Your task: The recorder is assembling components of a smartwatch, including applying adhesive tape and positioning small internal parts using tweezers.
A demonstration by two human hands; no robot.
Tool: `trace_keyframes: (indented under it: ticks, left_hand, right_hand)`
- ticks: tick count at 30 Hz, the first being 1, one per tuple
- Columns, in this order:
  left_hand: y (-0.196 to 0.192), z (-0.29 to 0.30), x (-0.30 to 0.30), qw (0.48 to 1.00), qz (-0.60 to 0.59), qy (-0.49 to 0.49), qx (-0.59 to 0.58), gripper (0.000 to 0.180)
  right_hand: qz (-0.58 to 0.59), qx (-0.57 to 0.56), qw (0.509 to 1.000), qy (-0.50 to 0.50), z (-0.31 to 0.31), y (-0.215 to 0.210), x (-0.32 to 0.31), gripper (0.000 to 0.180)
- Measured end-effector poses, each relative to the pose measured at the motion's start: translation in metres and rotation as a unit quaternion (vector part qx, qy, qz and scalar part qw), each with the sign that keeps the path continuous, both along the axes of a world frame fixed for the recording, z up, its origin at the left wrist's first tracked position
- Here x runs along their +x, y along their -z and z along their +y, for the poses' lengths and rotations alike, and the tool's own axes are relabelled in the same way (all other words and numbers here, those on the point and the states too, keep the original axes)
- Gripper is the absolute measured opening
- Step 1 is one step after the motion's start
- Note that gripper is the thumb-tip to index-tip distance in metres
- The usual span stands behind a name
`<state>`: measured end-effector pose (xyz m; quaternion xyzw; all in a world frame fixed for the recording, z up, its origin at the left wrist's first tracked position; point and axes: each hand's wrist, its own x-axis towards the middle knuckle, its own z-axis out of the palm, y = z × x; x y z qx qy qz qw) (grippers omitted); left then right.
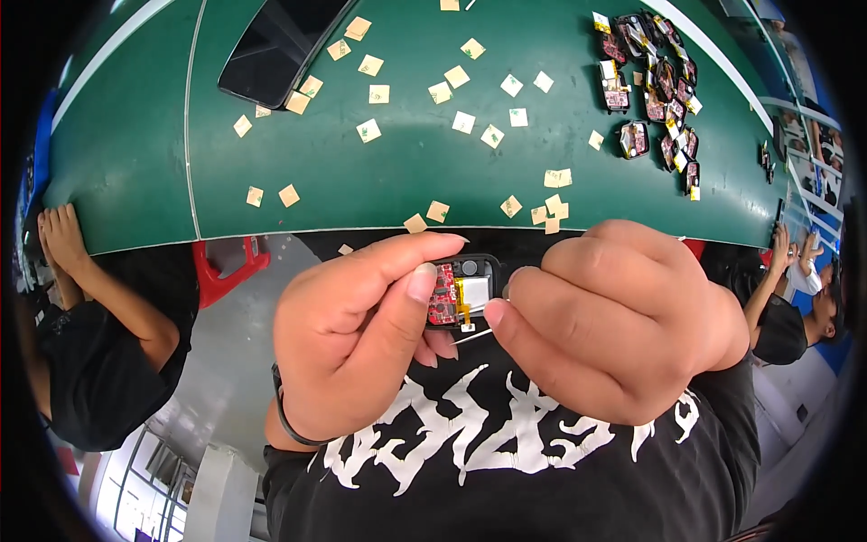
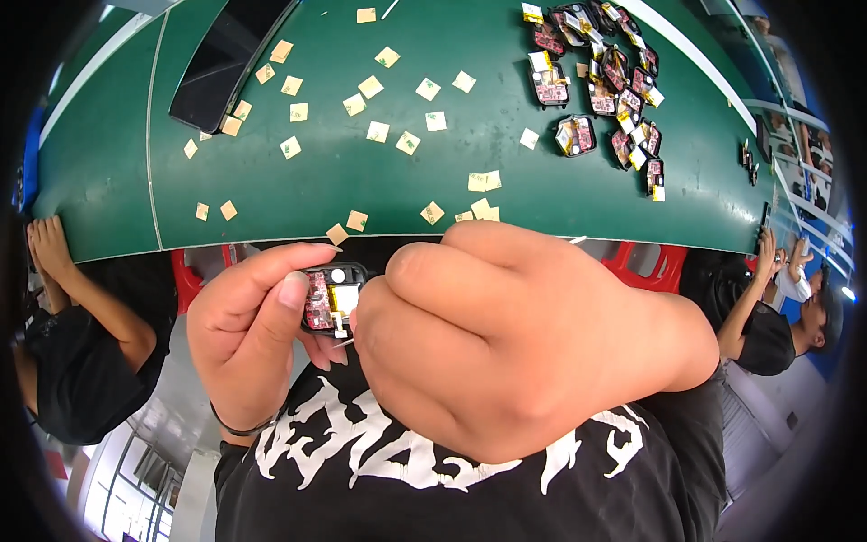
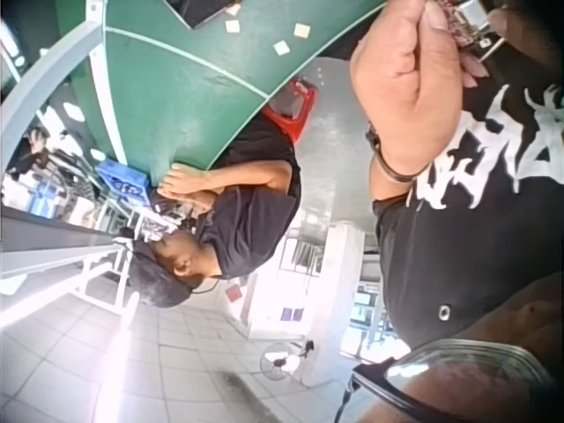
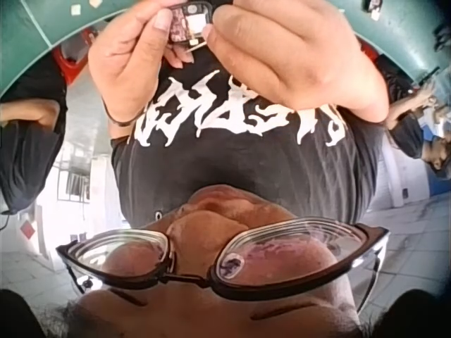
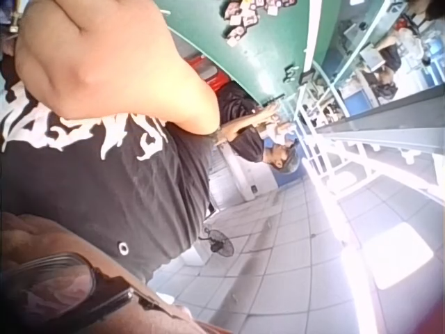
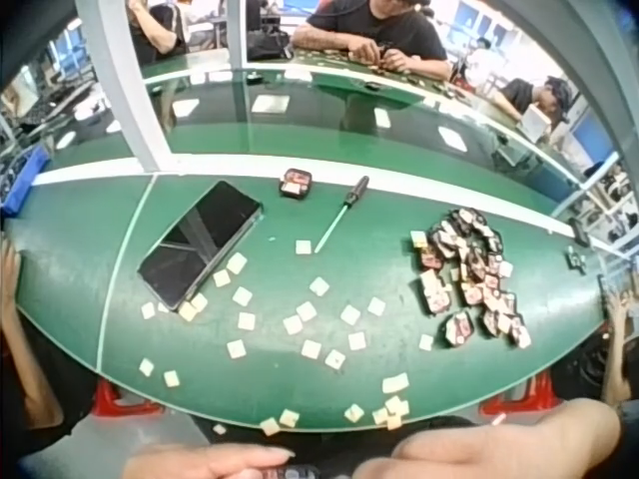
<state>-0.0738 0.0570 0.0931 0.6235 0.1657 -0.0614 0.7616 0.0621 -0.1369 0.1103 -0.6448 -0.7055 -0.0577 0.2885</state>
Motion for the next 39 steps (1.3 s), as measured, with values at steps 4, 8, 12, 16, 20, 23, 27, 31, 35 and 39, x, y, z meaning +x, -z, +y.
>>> trace_keyframes:
  ticks: [4, 8, 12, 16, 20, 23, 27, 31, 35, 39]
  left_hand:
    - [-0.001, 0.003, 0.004, 1.000, 0.003, 0.007, 0.010, 0.026]
    - [0.007, 0.012, 0.008, 0.999, 0.024, -0.029, 0.005, 0.025]
    - [0.024, 0.024, 0.008, 0.996, 0.014, -0.082, 0.017, 0.028]
    - [0.038, 0.033, 0.020, 0.993, 0.006, -0.104, 0.051, 0.030]
    - [0.048, 0.044, 0.036, 0.974, -0.025, -0.088, 0.208, 0.034]
    - [0.050, 0.045, 0.063, 0.958, -0.021, -0.099, 0.267, 0.024]
    - [0.051, 0.048, 0.094, 0.949, -0.045, -0.083, 0.301, 0.021]
    - [0.043, 0.055, 0.113, 0.950, -0.069, -0.048, 0.301, 0.019]
    - [0.035, 0.053, 0.112, 0.944, -0.070, -0.027, 0.323, 0.021]
    - [0.026, 0.069, 0.105, 0.968, -0.060, -0.029, 0.242, 0.023]
  right_hand:
    - [0.012, -0.052, 0.999, 0.009, -0.002, -0.013, 0.005, 0.027]
    - [-0.004, -0.105, 0.993, 0.058, -0.012, -0.015, 0.015, 0.035]
    - [0.117, -0.155, 0.957, 0.217, -0.023, -0.009, 0.019, 0.030]
    - [0.173, -0.166, 0.863, 0.444, -0.054, -0.002, 0.032, 0.023]
    - [0.168, -0.141, 0.816, 0.534, -0.066, 0.011, 0.052, 0.025]
    - [0.084, -0.165, 0.825, 0.534, -0.055, 0.024, 0.061, 0.033]
    - [0.066, -0.189, 0.817, 0.541, -0.039, 0.036, 0.070, 0.036]
    - [0.072, -0.206, 0.806, 0.551, -0.034, 0.041, 0.083, 0.029]
    - [0.070, -0.180, 0.826, 0.530, -0.047, 0.034, 0.078, 0.020]
    - [0.071, -0.189, 0.843, 0.499, -0.052, 0.035, 0.077, 0.015]
